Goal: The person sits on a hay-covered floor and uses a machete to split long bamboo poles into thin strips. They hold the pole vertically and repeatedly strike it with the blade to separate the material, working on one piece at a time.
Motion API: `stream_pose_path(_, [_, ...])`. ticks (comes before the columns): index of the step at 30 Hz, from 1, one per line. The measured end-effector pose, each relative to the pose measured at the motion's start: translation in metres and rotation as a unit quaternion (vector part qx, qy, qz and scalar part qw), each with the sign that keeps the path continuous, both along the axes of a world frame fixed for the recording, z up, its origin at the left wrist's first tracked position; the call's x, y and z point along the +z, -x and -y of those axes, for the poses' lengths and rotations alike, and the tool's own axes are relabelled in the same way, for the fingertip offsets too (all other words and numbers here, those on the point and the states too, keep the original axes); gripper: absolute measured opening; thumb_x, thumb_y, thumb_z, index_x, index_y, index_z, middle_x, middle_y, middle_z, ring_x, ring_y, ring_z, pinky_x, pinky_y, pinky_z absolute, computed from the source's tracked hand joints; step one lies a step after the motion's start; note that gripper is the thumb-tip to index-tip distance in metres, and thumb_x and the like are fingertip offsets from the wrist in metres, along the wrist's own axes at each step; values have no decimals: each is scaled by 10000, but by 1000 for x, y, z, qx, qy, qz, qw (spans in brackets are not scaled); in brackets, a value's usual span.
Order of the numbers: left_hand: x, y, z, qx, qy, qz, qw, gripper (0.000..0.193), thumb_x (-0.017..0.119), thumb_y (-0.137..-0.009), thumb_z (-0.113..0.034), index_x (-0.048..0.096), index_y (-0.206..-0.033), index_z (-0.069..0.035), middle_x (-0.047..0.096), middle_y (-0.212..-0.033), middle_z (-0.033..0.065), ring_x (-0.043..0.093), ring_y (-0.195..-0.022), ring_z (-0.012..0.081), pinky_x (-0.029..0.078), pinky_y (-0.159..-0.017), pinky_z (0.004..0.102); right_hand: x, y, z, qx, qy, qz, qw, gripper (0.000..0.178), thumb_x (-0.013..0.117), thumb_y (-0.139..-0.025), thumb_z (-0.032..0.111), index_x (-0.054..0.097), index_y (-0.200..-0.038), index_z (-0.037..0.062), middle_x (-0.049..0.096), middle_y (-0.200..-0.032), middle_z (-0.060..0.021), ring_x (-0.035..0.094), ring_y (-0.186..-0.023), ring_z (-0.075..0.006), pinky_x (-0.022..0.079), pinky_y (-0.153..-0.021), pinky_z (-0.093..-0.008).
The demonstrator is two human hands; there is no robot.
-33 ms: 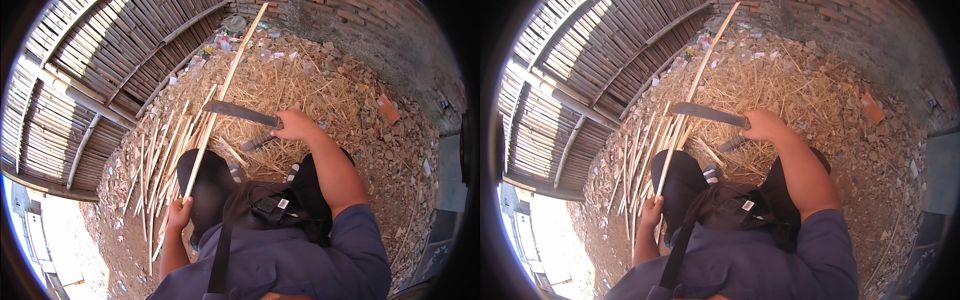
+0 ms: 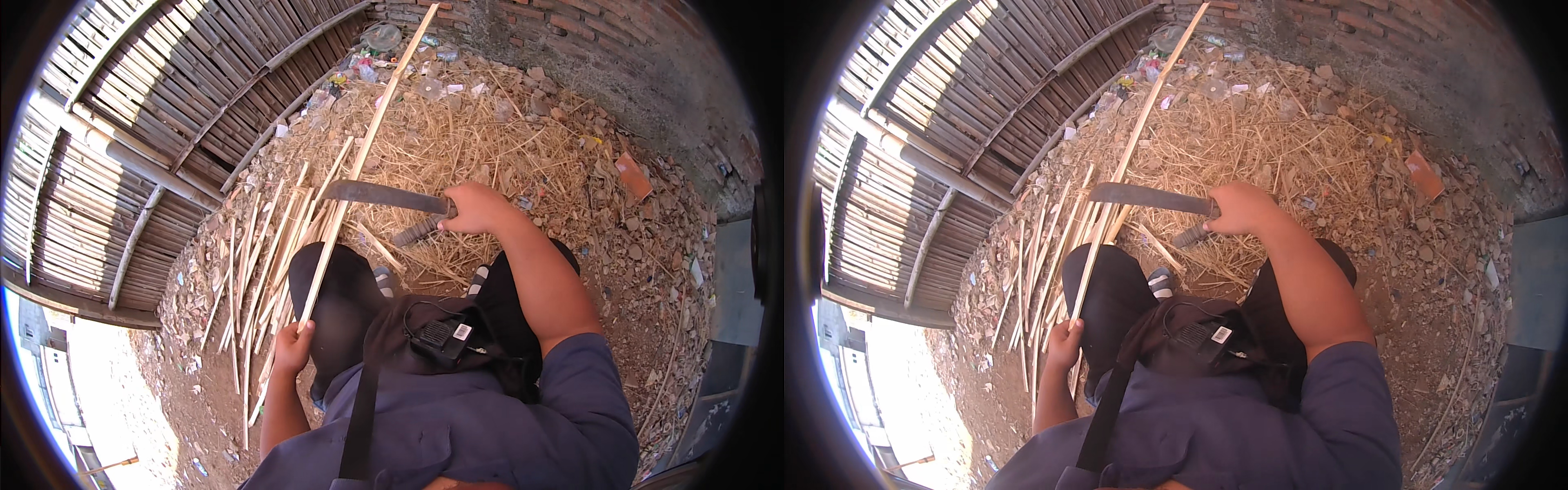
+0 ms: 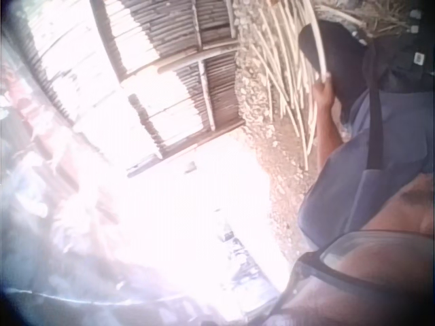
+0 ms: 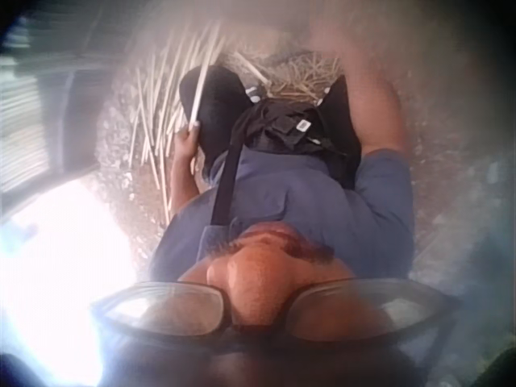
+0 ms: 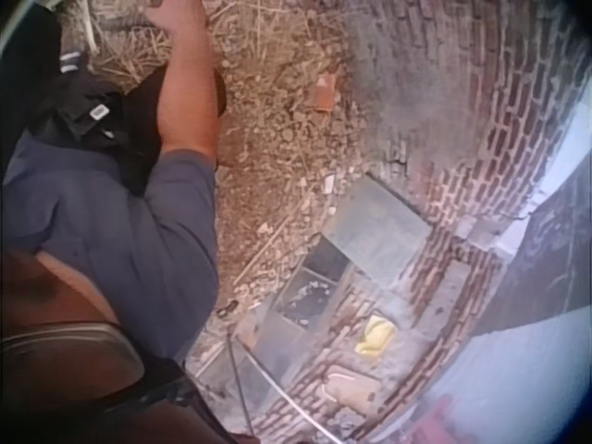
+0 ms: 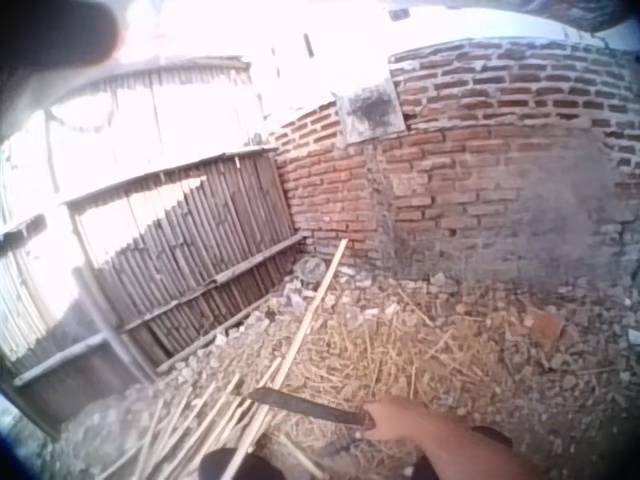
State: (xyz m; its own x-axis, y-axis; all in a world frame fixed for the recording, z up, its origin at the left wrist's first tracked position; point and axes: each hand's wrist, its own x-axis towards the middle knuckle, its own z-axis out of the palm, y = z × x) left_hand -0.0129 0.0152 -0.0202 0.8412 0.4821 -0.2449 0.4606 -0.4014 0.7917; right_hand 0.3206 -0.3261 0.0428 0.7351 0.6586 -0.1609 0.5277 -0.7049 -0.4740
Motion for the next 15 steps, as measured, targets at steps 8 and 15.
stream_pose_path(8, [-10,3,-4,5,6,17,1000,429,655,-983,-390,669,-815,4,524,-628,-66,427,-583,38,326,-507,273,-8,-17,1,-33,14,-29,999,321,767,-802,324,700,-982,67,707,-913,-150,692,-905,-330,533,-800,-450])
stream_pose_path(15, [-13,3,-6,7,13,13,1000,433,651,-987,-390,665,-806,4,527,-631,-64,436,-589,38,331,-510,271,-10,-22,13,-97,-41,-52,993,291,743,-815,296,702,-991,69,704,-912,-158,689,-903,-332,531,-805,-455])
